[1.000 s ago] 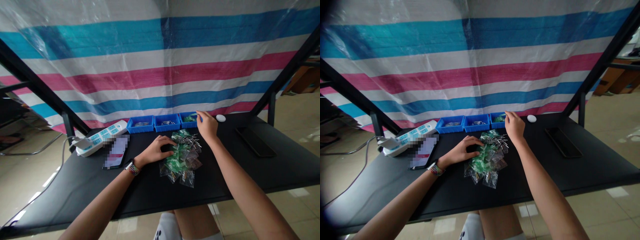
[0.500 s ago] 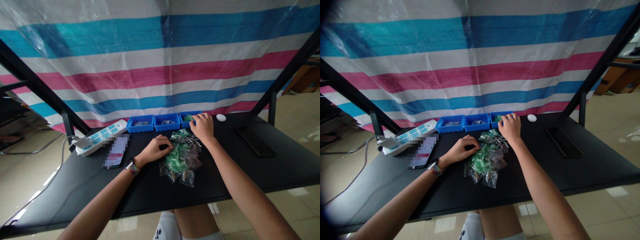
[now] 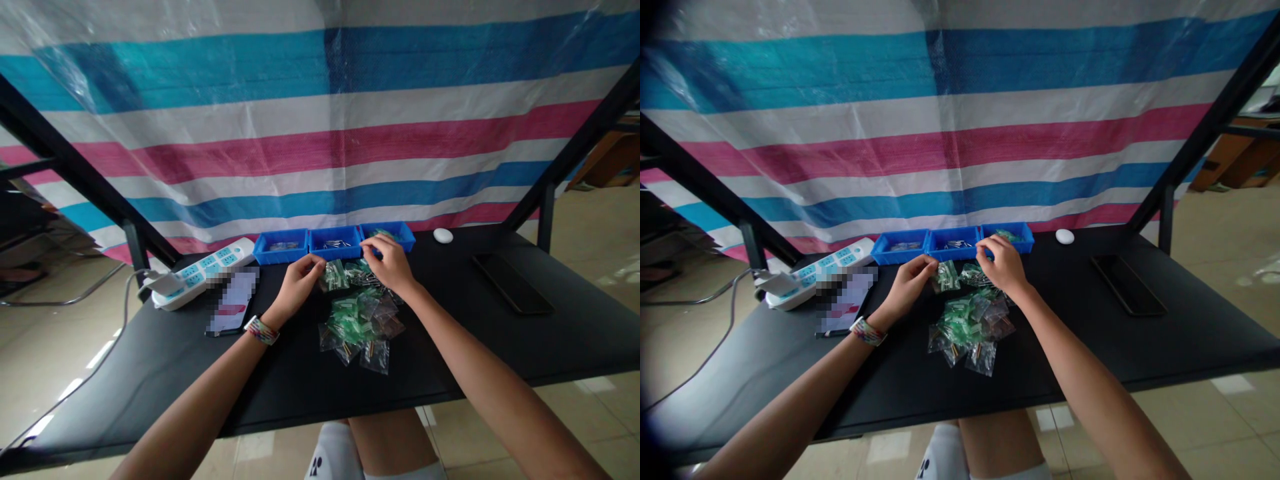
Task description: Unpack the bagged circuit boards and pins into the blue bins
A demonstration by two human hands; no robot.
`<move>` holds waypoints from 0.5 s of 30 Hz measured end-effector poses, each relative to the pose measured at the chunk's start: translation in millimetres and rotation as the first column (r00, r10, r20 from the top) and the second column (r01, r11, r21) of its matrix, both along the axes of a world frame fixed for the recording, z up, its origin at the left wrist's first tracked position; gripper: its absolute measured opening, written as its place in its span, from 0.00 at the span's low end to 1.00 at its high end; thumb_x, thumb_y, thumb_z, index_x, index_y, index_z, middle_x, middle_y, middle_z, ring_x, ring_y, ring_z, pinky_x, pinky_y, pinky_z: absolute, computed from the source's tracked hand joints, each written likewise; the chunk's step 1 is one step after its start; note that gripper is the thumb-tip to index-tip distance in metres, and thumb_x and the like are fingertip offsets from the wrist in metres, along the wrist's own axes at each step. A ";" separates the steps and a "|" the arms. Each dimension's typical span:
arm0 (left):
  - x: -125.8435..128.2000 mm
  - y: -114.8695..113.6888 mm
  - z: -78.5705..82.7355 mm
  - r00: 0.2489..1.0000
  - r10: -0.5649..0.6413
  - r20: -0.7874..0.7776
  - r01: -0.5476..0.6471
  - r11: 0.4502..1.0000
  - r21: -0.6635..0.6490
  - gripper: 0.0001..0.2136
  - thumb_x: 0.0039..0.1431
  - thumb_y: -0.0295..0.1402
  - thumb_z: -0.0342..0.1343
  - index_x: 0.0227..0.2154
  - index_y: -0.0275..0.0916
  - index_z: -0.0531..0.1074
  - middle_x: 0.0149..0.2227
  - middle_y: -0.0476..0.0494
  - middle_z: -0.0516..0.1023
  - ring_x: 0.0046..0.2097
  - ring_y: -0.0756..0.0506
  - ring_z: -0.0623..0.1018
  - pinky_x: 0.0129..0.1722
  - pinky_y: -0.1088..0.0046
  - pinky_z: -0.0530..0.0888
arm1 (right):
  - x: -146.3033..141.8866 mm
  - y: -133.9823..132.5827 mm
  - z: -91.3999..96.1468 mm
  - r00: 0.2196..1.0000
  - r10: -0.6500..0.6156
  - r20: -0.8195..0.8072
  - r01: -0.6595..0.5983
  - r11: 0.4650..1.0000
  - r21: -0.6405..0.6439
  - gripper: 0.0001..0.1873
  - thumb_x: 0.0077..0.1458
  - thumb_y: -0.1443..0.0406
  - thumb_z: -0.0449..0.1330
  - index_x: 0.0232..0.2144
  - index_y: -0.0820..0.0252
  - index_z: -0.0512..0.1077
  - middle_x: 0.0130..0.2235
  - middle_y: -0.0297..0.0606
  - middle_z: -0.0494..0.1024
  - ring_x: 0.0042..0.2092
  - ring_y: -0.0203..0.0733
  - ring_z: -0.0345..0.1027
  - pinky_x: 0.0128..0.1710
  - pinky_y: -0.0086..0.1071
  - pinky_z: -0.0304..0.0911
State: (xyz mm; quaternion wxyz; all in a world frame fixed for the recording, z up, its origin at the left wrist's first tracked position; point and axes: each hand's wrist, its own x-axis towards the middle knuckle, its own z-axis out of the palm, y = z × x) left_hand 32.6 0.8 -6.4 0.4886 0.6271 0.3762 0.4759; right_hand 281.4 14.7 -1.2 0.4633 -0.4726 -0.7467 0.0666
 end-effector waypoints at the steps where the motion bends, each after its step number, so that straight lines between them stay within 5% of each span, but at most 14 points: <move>1: -0.1 0.8 -0.2 1.000 0.009 0.025 -0.008 1.000 -0.018 0.19 0.60 0.51 0.64 0.31 0.38 0.72 0.28 0.51 0.71 0.28 0.50 0.74 0.29 0.73 0.77 | -8.2 -4.2 0.1 0.990 0.126 -0.065 -0.130 0.989 -0.064 0.13 0.66 0.61 0.56 0.39 0.56 0.80 0.40 0.41 0.82 0.43 0.49 0.74 0.47 0.40 0.66; 4: -0.5 2.4 -0.7 0.997 0.040 0.070 -0.036 0.998 -0.052 0.19 0.57 0.51 0.66 0.32 0.37 0.74 0.30 0.49 0.73 0.31 0.49 0.75 0.30 0.71 0.80 | -29.3 -13.4 -3.3 0.917 0.297 -0.267 -0.364 0.896 -0.256 0.13 0.64 0.55 0.61 0.41 0.56 0.80 0.36 0.37 0.82 0.38 0.45 0.75 0.39 0.37 0.66; 9: 0.0 1.9 -1.0 0.993 0.029 0.115 -0.019 0.996 -0.087 0.19 0.57 0.50 0.67 0.34 0.36 0.75 0.34 0.46 0.75 0.35 0.48 0.77 0.33 0.70 0.82 | -42.7 -14.4 -10.7 0.792 0.257 -0.555 -0.506 0.784 -0.360 0.14 0.53 0.54 0.69 0.36 0.57 0.77 0.28 0.33 0.79 0.29 0.41 0.73 0.32 0.34 0.68; 15: -0.5 0.4 -0.4 0.986 -0.057 0.158 0.080 0.986 -0.145 0.18 0.58 0.47 0.67 0.35 0.37 0.73 0.32 0.48 0.75 0.32 0.48 0.78 0.30 0.71 0.79 | -42.7 -13.2 -8.8 0.713 0.160 -0.683 -0.513 0.783 -0.352 0.15 0.51 0.54 0.71 0.32 0.56 0.73 0.28 0.33 0.78 0.25 0.39 0.72 0.24 0.32 0.64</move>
